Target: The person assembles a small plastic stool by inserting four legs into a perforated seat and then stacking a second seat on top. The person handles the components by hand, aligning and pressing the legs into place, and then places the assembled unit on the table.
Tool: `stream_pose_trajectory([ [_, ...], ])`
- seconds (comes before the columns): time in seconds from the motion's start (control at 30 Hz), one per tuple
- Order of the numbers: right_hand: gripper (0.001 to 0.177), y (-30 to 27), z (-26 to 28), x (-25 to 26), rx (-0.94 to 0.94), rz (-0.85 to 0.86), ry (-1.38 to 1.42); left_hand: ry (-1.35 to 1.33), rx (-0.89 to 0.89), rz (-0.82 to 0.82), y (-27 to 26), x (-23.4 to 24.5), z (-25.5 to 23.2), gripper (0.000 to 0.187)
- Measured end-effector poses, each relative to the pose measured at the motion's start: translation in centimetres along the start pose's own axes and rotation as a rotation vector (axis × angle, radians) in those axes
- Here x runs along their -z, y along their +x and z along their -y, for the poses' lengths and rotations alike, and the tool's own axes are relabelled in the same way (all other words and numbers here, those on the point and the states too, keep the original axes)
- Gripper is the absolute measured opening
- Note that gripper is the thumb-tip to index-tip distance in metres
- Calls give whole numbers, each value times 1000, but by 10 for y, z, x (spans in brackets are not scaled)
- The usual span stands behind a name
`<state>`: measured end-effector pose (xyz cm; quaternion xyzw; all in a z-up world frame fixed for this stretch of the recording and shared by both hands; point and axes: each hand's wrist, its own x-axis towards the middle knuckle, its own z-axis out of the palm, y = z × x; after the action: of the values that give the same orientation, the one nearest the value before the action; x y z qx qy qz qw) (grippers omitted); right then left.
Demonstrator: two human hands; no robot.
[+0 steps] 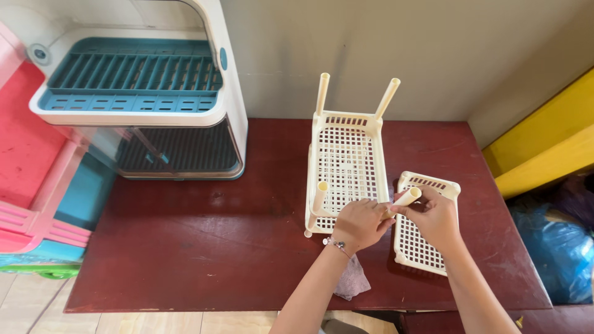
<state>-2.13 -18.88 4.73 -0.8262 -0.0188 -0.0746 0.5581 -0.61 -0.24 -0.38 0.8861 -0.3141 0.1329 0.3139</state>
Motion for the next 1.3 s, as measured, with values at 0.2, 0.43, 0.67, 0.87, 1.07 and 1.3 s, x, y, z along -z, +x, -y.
stream_pose_trajectory([
  [0.2, 87, 29, 8, 25, 82, 626, 368, 27, -49, -53, -3, 0, 1, 53],
  [0.43, 54, 90, -58, 9, -318, 22, 645, 23, -138, -220, -9, 4, 9, 51],
  [0.67, 41, 94, -114, -56, -638, -93, 612, -45, -209, -293, -23, 19, 24, 48],
  [0.87, 38, 79, -112, -55, -528, 22, 583, 0, -283, -254, -32, 31, 53, 55],
  [1.07, 35, 54, -106, -57, -542, -43, 719, 12, -256, -280, -36, 48, 75, 62],
  [1.3, 32, 41, -100, -60, -550, -113, 799, -90, -149, -258, -41, 61, 79, 54],
])
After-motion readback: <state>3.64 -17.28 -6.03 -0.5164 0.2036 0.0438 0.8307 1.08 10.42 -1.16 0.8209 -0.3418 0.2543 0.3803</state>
